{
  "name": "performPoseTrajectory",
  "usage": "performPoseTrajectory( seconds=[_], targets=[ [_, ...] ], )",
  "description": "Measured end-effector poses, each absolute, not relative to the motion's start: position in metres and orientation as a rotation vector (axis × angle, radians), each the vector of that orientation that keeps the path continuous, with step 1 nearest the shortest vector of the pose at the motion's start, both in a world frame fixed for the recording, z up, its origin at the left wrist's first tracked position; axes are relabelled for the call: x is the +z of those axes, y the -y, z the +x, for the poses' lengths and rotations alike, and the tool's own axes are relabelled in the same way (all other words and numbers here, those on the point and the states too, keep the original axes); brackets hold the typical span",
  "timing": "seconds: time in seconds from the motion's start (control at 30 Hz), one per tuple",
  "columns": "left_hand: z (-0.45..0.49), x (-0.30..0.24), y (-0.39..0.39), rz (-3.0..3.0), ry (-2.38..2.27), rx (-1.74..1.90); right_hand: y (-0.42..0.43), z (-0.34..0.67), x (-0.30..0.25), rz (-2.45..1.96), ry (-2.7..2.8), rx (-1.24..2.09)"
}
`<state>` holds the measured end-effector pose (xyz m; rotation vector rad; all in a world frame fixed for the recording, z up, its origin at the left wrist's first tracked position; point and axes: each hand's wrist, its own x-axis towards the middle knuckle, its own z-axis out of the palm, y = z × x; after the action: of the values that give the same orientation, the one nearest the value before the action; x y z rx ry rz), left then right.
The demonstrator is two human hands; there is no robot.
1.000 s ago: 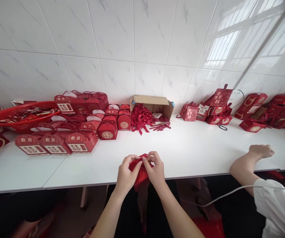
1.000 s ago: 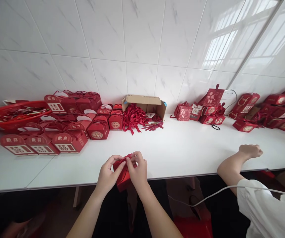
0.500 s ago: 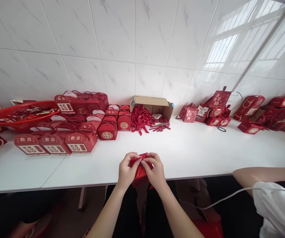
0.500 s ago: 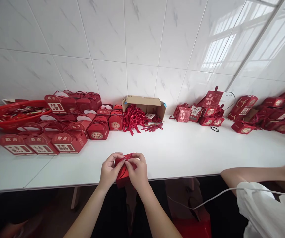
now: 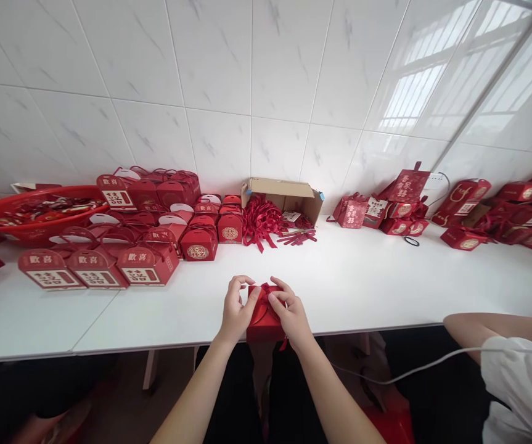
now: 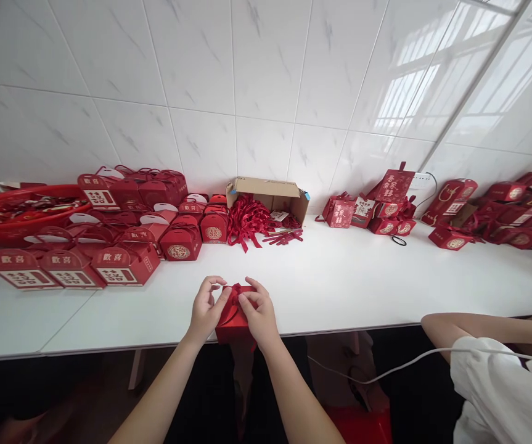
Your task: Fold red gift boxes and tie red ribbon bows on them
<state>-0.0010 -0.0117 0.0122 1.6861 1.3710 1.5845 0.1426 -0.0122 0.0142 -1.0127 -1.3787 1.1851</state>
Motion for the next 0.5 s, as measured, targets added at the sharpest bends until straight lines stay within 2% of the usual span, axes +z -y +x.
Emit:
performPoseTrajectory(
  seconds=[0.13,0.3,0.5],
  targets=[
    [-0.005,0.017,0.017,1.964,-1.399,1.425,0.013,0.141,0.013,-0.995,1.318,1.207],
    [-0.010,0.017,0.015,1.936,-1.361,1.431,0.014,0.145,0.013,-1.027,1.344,1.198],
    [-0.015,0.024,0.017,1.928,-1.395,1.322,0.011,0.165,0.013,-1.102,1.704,0.695]
  ],
)
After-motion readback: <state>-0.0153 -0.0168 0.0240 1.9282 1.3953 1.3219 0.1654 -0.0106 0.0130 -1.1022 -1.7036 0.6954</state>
